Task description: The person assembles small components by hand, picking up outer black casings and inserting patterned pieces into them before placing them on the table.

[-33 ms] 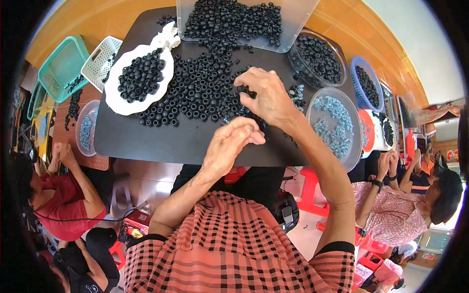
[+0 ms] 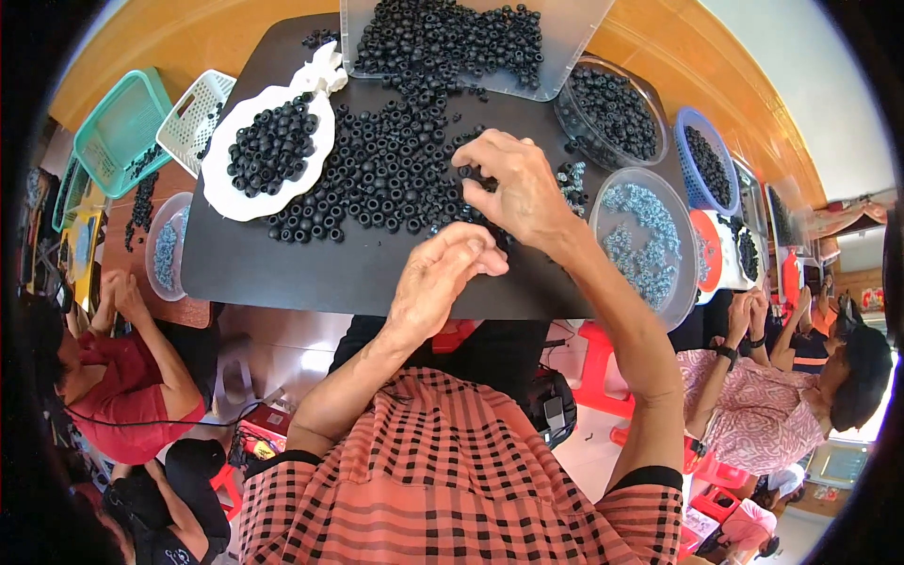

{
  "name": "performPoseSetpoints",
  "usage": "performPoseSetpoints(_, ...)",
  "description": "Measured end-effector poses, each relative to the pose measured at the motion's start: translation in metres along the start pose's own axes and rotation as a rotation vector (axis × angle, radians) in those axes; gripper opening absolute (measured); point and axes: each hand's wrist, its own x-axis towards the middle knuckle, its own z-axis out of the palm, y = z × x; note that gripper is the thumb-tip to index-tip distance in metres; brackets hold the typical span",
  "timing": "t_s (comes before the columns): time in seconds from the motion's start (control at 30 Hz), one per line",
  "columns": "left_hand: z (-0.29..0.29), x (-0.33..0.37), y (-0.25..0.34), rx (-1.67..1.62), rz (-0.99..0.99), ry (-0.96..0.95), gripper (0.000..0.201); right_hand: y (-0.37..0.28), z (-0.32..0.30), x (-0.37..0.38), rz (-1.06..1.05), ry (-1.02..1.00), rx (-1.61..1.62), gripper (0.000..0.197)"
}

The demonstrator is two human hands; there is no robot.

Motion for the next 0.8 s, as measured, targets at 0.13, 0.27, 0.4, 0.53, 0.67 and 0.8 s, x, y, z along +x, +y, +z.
performPoseSetpoints(0.13,0.004,-0.001,0.006,-0.143,0.092,0.091,0.018,-0.026,-0.010,-0.019,0.049,0.144,0.222,0.023)
performPoseSetpoints(0.27,0.002,0.001,0.014,-0.095,0.165,0.166,0.020,-0.045,-0.008,-0.040,0.065,0.209,0.313,0.026)
performPoseSetpoints(0.4,0.001,0.002,0.019,-0.012,0.117,0.070,0.020,-0.056,-0.008,-0.056,0.131,0.238,0.438,0.029)
performPoseSetpoints(0.53,-0.001,0.001,0.015,-0.099,0.118,0.001,0.021,-0.057,-0.014,-0.067,0.176,0.269,0.483,0.029)
performPoseSetpoints(0.67,-0.005,-0.001,0.009,-0.127,0.041,0.004,0.022,-0.056,-0.007,-0.079,0.180,0.368,0.520,0.028)
performPoseSetpoints(0.8,-0.002,-0.002,0.009,-0.091,-0.007,0.002,0.023,-0.053,-0.003,-0.090,0.153,0.403,0.485,0.024)
